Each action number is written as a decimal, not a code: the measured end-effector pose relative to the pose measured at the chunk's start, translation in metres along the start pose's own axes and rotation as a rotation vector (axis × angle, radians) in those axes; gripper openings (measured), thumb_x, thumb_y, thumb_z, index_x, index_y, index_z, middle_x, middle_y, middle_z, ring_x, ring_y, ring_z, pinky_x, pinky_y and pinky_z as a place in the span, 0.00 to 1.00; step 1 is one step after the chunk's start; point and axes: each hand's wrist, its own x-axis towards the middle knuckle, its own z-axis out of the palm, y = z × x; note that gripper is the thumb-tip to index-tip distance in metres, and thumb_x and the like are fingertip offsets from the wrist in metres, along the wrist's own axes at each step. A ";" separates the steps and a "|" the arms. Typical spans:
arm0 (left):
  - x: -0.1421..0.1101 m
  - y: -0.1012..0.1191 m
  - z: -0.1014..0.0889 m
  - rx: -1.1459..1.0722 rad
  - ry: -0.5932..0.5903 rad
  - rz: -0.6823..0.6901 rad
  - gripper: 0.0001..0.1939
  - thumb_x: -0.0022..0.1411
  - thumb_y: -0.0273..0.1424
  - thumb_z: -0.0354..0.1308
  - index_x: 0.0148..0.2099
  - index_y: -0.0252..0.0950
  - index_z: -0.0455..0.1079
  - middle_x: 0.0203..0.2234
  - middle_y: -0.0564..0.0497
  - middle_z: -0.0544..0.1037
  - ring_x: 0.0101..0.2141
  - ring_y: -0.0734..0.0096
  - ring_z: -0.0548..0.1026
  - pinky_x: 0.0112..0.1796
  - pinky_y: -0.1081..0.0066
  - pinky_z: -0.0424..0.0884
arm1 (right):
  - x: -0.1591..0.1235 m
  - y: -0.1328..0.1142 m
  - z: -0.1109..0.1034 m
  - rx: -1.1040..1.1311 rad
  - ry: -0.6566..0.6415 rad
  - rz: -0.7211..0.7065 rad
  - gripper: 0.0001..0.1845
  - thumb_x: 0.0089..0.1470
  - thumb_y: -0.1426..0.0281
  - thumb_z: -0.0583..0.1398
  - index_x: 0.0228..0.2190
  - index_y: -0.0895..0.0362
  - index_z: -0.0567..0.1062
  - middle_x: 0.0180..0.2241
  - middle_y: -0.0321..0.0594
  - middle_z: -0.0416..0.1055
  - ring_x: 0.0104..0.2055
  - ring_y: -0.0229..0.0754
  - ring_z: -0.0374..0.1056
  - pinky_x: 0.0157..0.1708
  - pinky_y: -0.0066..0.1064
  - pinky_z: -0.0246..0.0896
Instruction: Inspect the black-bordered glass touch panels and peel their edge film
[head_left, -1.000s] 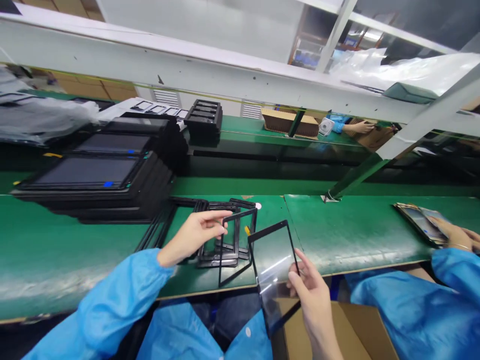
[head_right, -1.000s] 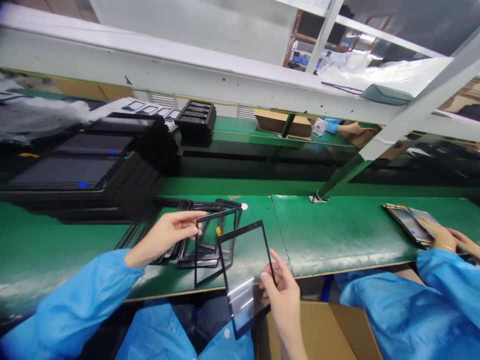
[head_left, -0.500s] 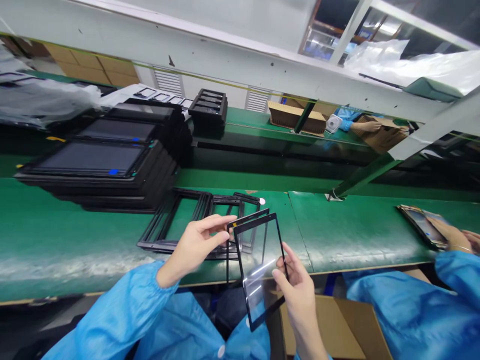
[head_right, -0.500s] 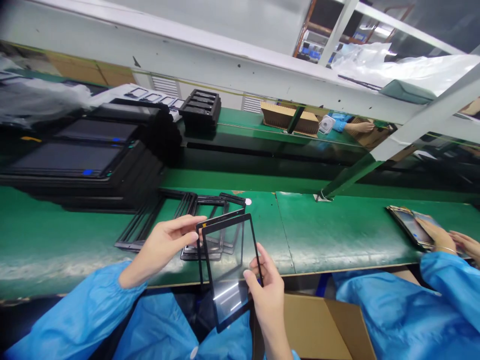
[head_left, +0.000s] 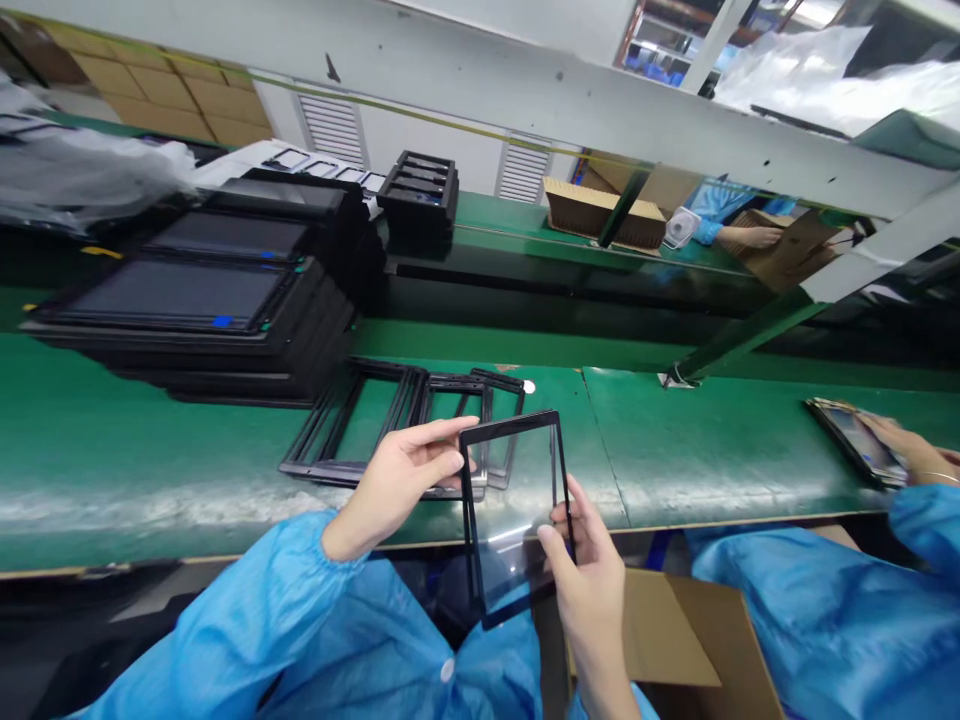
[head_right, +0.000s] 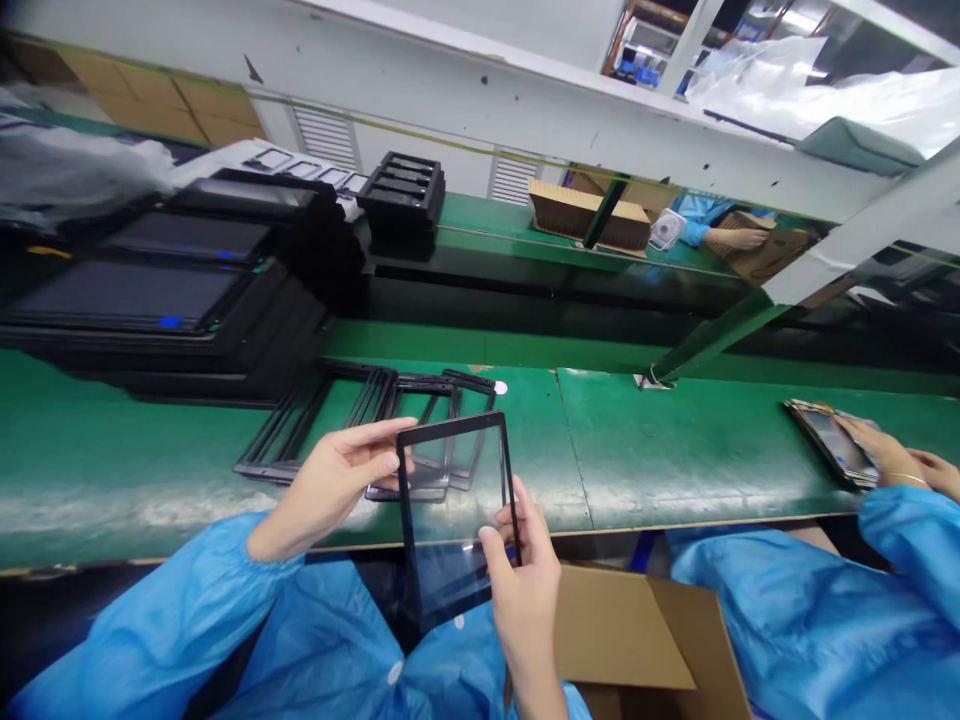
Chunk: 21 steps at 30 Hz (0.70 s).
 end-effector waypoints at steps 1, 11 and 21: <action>0.000 -0.001 0.000 -0.013 0.000 -0.005 0.26 0.59 0.37 0.77 0.60 0.41 0.83 0.34 0.46 0.86 0.34 0.66 0.84 0.34 0.74 0.83 | 0.000 0.001 0.000 0.000 -0.002 0.004 0.38 0.52 0.55 0.74 0.62 0.55 0.78 0.38 0.41 0.76 0.35 0.44 0.72 0.35 0.34 0.74; 0.000 0.002 0.004 -0.016 0.003 -0.027 0.24 0.59 0.35 0.78 0.58 0.44 0.84 0.39 0.47 0.87 0.37 0.64 0.86 0.31 0.77 0.84 | -0.001 -0.003 -0.002 -0.002 -0.003 0.021 0.37 0.52 0.56 0.74 0.61 0.53 0.79 0.38 0.40 0.76 0.35 0.44 0.72 0.33 0.34 0.75; -0.001 0.003 0.010 -0.033 0.030 -0.016 0.25 0.59 0.35 0.78 0.59 0.44 0.83 0.42 0.44 0.88 0.42 0.58 0.88 0.30 0.77 0.84 | 0.000 0.003 0.000 -0.024 -0.004 0.015 0.36 0.55 0.59 0.72 0.63 0.53 0.77 0.39 0.39 0.75 0.37 0.43 0.72 0.39 0.36 0.76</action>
